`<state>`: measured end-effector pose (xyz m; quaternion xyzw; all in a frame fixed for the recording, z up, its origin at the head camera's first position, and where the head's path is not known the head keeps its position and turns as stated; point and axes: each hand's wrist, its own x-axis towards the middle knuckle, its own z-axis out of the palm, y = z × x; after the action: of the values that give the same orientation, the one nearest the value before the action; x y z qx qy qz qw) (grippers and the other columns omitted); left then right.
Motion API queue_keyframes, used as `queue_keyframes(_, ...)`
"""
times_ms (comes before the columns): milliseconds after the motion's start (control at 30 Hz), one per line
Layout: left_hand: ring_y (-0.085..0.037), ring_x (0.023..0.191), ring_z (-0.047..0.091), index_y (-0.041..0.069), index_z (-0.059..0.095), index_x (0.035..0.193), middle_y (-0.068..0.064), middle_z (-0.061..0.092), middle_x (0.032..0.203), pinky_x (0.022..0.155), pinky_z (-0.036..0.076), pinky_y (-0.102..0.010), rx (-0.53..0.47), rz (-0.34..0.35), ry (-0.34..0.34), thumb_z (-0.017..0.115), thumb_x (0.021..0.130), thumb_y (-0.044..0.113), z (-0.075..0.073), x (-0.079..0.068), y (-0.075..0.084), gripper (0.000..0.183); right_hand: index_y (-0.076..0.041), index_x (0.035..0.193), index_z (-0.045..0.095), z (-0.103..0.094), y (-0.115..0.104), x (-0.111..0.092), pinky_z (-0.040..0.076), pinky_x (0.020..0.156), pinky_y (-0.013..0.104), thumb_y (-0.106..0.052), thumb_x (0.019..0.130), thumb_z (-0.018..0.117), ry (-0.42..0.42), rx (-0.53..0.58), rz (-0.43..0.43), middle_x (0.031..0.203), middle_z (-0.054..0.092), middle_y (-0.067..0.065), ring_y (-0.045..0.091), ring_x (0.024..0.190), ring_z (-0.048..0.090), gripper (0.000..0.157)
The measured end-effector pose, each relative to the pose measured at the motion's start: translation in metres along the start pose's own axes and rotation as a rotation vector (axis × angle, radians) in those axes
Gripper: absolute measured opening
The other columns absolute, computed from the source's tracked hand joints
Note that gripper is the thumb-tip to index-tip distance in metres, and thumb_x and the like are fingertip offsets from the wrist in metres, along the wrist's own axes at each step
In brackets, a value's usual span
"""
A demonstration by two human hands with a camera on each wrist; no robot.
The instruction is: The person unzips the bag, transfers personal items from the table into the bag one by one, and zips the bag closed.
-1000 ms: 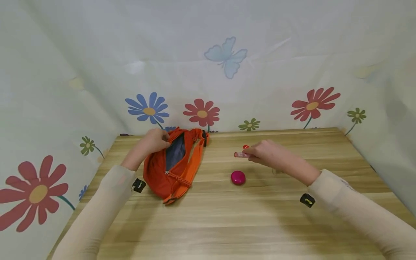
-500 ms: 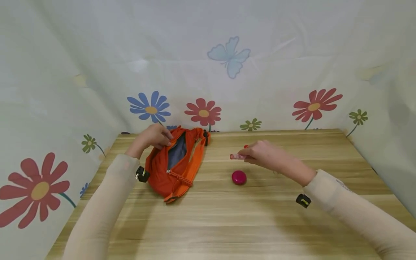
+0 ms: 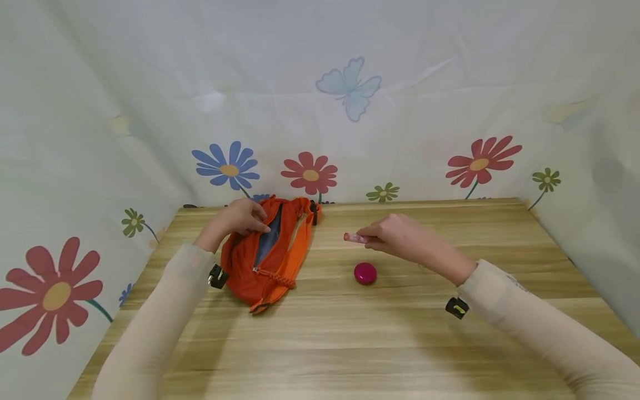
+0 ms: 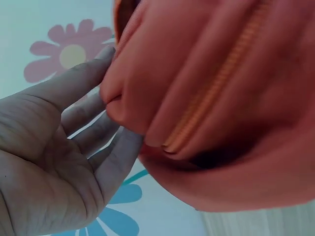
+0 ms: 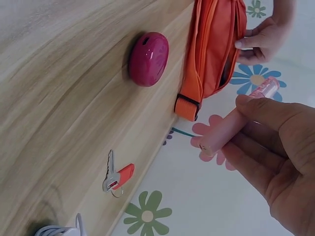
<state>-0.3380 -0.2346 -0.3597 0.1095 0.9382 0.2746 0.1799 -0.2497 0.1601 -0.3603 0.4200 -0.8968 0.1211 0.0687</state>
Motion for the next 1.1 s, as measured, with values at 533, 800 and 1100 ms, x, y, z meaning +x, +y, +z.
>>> queue_keyframes(533,-0.015,0.074,0.063,-0.006,0.068,0.113,-0.01,0.067,0.098,0.069,0.06,-0.034,-0.169,-0.013,0.037,0.074,0.092,0.009,-0.005,-0.011,-0.018,0.027,-0.009,0.11,0.079,0.005,0.006,0.009,0.05,0.059,0.019,-0.018,0.087,0.083,0.04,0.009,0.03,0.089,0.077,0.001,0.004,0.062,0.056,0.025)
queue_keyframes(800,-0.014,0.073,0.063,-0.006,0.068,0.113,-0.008,0.069,0.093,0.067,0.059,-0.032,-0.178,-0.017,0.044,0.072,0.093,0.007,-0.006,-0.012,-0.016,0.025,-0.011,0.111,0.079,0.004,0.009,0.019,0.045,0.053,0.021,-0.021,0.091,0.079,0.028,0.071,0.051,0.081,0.072,-0.004,0.003,0.056,0.05,0.022)
queue_keyframes(1100,-0.015,0.076,0.063,-0.006,0.067,0.113,-0.011,0.071,0.096,0.068,0.059,-0.032,-0.204,-0.007,0.035,0.072,0.094,0.009,-0.006,-0.014,-0.018,0.025,-0.008,0.119,0.077,0.009,0.008,0.034,0.045,0.054,0.022,-0.024,0.094,0.076,0.006,0.124,0.094,0.085,0.074,-0.002,0.005,0.058,0.052,0.029)
